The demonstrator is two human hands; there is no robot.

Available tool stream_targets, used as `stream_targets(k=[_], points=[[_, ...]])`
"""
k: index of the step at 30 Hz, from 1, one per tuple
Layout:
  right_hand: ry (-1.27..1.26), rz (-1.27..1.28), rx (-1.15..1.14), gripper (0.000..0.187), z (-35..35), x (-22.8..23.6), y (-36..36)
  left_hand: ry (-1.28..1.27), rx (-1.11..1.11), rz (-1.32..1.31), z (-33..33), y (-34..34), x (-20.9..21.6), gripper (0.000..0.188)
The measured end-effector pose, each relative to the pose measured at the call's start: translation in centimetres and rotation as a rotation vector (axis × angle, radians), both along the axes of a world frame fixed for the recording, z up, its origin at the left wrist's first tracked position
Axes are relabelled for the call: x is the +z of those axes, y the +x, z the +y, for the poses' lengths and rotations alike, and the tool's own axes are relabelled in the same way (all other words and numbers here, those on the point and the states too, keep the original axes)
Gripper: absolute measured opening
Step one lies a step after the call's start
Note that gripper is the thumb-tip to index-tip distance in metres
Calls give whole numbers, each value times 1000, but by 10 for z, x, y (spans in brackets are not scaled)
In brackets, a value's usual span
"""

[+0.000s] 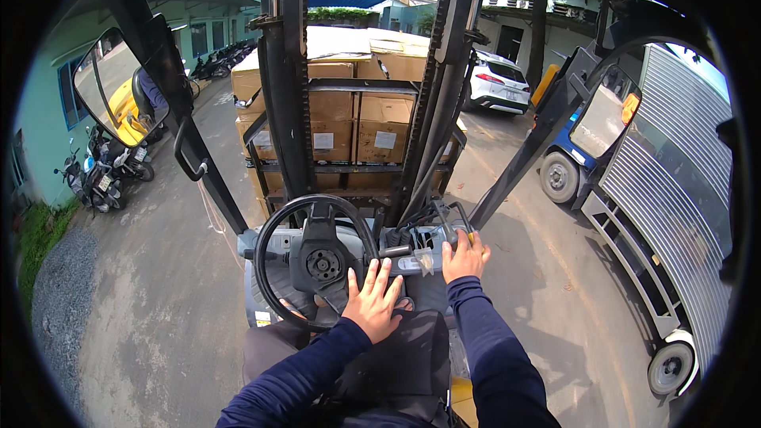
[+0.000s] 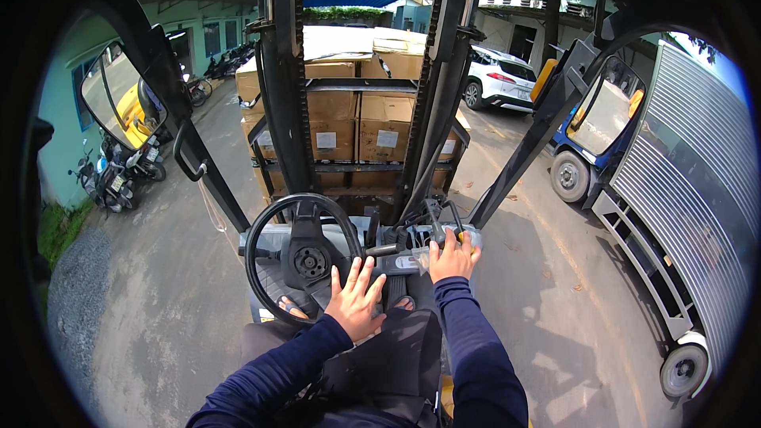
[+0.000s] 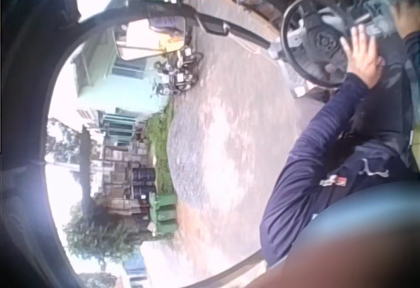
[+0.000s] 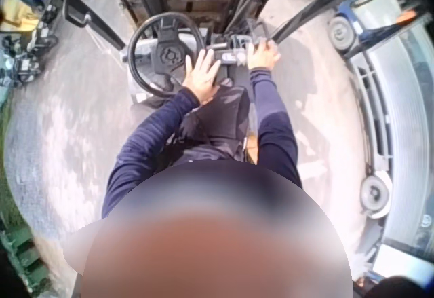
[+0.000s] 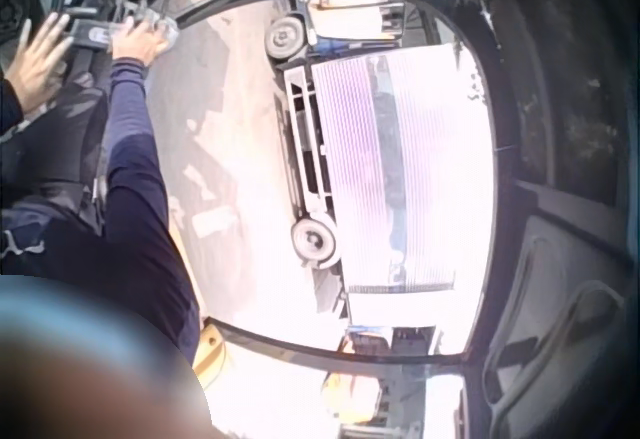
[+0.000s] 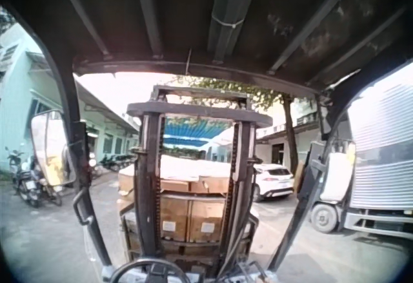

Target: The person handles small items in a warehouse, hands a small object to a woman, then walks outside to operate a forklift. They drive the forklift carrying stacked boxes through the yard and maneuver it near parked vehicles.

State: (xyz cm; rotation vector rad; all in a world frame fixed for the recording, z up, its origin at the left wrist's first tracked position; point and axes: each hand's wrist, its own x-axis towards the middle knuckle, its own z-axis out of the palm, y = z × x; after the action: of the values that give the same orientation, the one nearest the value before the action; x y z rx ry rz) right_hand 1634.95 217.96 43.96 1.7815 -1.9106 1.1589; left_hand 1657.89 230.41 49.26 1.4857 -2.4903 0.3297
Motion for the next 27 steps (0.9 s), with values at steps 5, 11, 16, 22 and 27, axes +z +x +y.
stream_targets(k=[5,11,16,22,27], points=[[-55,-7,18,49,-25,-8,-18,11,38,74,-15,-13,4,92],[-49,-54,57,48,-47,-4,-29,3,52,70,-32,-17,17,90],[7,-120,77,50,-88,-6,-36,16,105,42,-68,-32,18,89],[0,-121,178,53,-141,-21,-51,-96,123,63,-111,-62,-5,86],[24,-129,216,56,-157,-36,-67,-99,-10,75,-114,-81,-21,70]])
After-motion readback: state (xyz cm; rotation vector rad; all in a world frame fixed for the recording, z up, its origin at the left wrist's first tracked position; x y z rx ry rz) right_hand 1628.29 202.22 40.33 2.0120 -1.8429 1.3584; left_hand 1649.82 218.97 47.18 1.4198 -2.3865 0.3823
